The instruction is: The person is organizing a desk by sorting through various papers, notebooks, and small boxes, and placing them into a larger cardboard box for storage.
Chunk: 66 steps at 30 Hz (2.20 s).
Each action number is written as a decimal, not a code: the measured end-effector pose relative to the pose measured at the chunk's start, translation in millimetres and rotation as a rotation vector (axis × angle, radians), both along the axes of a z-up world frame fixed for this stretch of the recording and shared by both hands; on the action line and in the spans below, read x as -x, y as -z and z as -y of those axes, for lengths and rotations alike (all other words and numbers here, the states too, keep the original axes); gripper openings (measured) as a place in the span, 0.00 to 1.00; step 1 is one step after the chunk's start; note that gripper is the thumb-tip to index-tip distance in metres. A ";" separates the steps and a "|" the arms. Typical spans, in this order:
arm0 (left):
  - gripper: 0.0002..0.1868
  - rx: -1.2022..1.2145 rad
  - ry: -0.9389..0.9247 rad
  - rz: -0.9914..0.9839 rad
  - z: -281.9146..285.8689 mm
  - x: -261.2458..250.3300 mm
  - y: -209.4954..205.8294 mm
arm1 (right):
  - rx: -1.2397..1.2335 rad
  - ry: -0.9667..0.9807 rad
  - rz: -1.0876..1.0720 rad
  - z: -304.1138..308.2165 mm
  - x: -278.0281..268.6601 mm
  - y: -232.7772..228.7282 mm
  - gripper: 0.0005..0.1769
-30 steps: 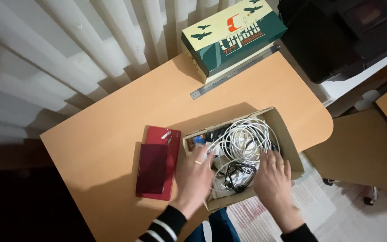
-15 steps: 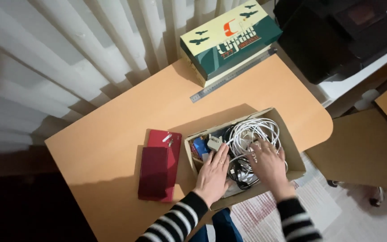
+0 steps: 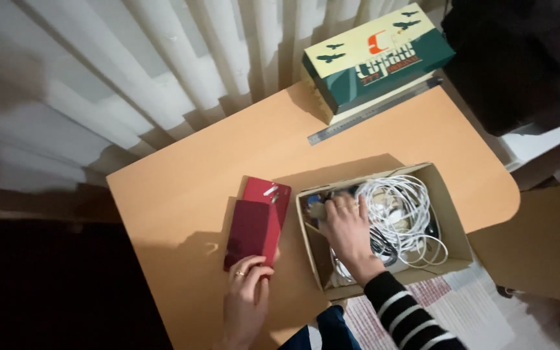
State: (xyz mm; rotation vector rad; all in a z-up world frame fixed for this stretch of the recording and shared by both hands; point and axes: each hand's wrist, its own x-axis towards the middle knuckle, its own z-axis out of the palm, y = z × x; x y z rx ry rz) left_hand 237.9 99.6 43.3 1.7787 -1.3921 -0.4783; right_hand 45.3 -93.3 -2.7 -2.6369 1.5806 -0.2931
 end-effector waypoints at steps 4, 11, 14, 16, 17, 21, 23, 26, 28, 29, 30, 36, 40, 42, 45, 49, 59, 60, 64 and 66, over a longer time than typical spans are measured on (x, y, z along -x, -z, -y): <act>0.11 -0.076 -0.104 0.022 -4.9 -15.9 17.8 | -0.059 -0.172 -0.294 -6.2 -3.3 3.7 0.30; 0.49 -0.484 -0.249 0.110 31.9 -51.1 85.3 | -0.084 -0.062 0.250 -54.8 -39.4 -69.3 0.28; 0.58 -0.604 -0.244 0.186 50.3 -43.3 86.2 | -0.640 0.163 0.189 -108.4 -72.6 -29.0 0.23; 0.61 -0.575 -0.229 0.197 55.1 -43.6 117.0 | -0.653 0.173 0.315 -126.4 -93.8 22.0 0.24; 0.63 -0.549 -0.215 0.212 57.0 -44.1 132.0 | -0.666 0.180 0.444 -135.7 -104.7 47.3 0.26; 0.53 -0.323 -0.295 0.446 51.8 -54.1 180.6 | -0.794 0.331 0.544 -136.8 -121.1 49.1 0.25; 0.63 -0.446 -0.285 0.294 49.7 -49.4 123.0 | -0.779 0.282 0.645 -138.0 -116.9 63.9 0.21; 0.63 -0.760 -0.363 0.014 47.3 -40.8 26.7 | -1.012 0.370 0.718 -139.9 -116.4 38.1 0.26; 0.61 -0.705 -0.341 -0.113 37.7 -33.5 21.6 | -1.102 0.398 0.782 -138.9 -114.1 10.7 0.22; 0.62 -0.652 -0.319 -0.239 33.1 -30.1 19.1 | -1.196 0.425 0.845 -138.4 -113.2 -2.8 0.19; 0.62 -0.651 -0.316 -0.240 27.2 -19.2 14.3 | -1.194 0.427 0.845 -134.9 -99.0 -5.4 0.19; 0.57 -0.003 0.216 -0.262 10.6 26.4 -27.3 | -0.911 0.655 0.753 -77.2 36.8 -13.2 0.35; 0.38 -0.045 0.125 -0.316 5.2 34.5 -21.7 | -0.784 0.495 0.463 -40.5 106.7 38.2 0.26; 0.32 -0.028 0.051 -0.313 7.9 28.5 -12.1 | -0.821 0.429 0.309 -32.8 107.0 50.0 0.26; 0.33 -0.147 -0.078 -0.206 5.7 6.5 8.9 | -0.868 0.405 0.211 -44.6 80.9 38.9 0.25; 0.33 -0.284 -0.218 0.058 23.4 -22.0 55.0 | -0.806 0.353 0.037 -47.2 67.8 49.1 0.20; 0.74 -0.692 -0.189 0.575 59.9 -3.6 91.6 | -0.695 0.404 -0.473 -67.6 16.5 -61.0 0.31; 0.74 -0.690 -0.190 0.576 63.3 -7.2 91.6 | -0.694 0.405 -0.471 -67.9 18.2 -61.6 0.31; 0.77 -0.729 -0.148 0.480 65.3 -22.4 68.1 | -0.681 0.404 -0.481 -73.9 45.7 -30.4 0.29; 0.77 -0.704 -0.145 0.382 66.4 -29.4 43.5 | -0.649 0.415 -0.468 -71.3 45.3 -48.3 0.26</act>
